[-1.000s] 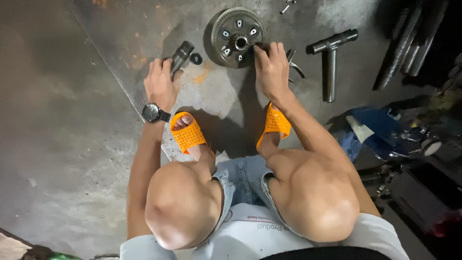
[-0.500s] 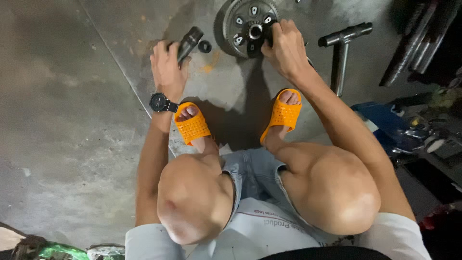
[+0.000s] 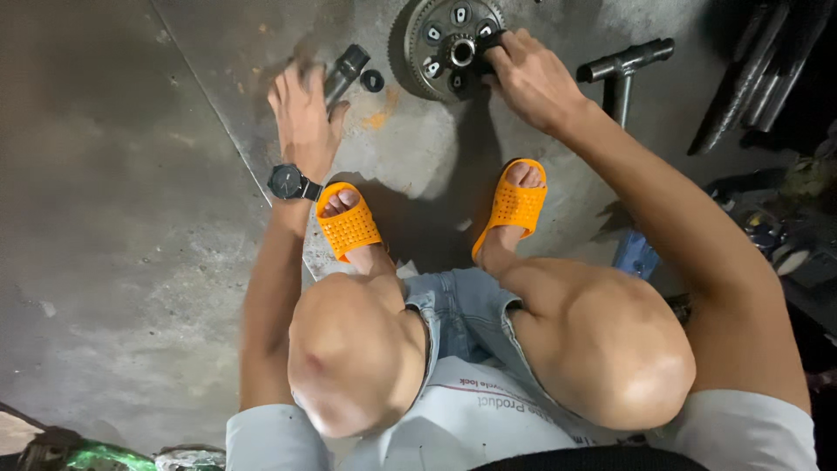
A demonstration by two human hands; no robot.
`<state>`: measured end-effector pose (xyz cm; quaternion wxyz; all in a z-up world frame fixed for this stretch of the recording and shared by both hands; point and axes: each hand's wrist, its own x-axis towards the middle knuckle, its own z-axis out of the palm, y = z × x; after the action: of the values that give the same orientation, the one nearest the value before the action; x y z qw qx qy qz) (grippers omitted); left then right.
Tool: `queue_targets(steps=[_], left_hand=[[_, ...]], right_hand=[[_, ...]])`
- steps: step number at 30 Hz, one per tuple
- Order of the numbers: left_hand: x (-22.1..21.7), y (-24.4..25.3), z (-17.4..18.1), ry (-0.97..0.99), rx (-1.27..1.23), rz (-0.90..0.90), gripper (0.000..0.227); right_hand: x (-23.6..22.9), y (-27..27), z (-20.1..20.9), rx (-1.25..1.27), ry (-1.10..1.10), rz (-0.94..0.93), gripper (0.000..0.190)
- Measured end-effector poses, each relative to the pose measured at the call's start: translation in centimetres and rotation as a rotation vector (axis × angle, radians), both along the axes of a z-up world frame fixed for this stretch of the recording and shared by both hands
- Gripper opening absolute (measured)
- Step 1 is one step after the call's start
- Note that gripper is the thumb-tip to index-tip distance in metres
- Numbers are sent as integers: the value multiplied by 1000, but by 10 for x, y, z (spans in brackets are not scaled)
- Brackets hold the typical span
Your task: The person sits on the floor and assembles a circular metal component by inserting small cylindrical pins into its holes. They use a hammer to tap the pins into place and occasionally use pliers to adjust or remove parts. The person flips the component over to work on the other side and continues inserting and securing the pins.
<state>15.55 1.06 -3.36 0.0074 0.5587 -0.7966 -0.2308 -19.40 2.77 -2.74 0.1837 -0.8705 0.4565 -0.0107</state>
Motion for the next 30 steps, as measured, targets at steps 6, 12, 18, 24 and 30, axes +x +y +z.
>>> queue_targets(steps=[6,12,18,24,30], left_hand=[[-67,-5,20,56,-98,-107,59],[-115,-23,28,-105,-15,-347,113],[-118,-22,14,-177,-16,-369,117],[-120,-25,4,-160,-55,-374,120],[-120,-26,11,-186,-107,-381,118]], right_hand=[[0,-15,13,-105,131,7,7],[-5,-31,11,-206,195,235,34],[0,-41,14,-179,285,302,6],[-8,-34,13,-314,173,422,8],[-5,-26,6,-349,150,355,19]])
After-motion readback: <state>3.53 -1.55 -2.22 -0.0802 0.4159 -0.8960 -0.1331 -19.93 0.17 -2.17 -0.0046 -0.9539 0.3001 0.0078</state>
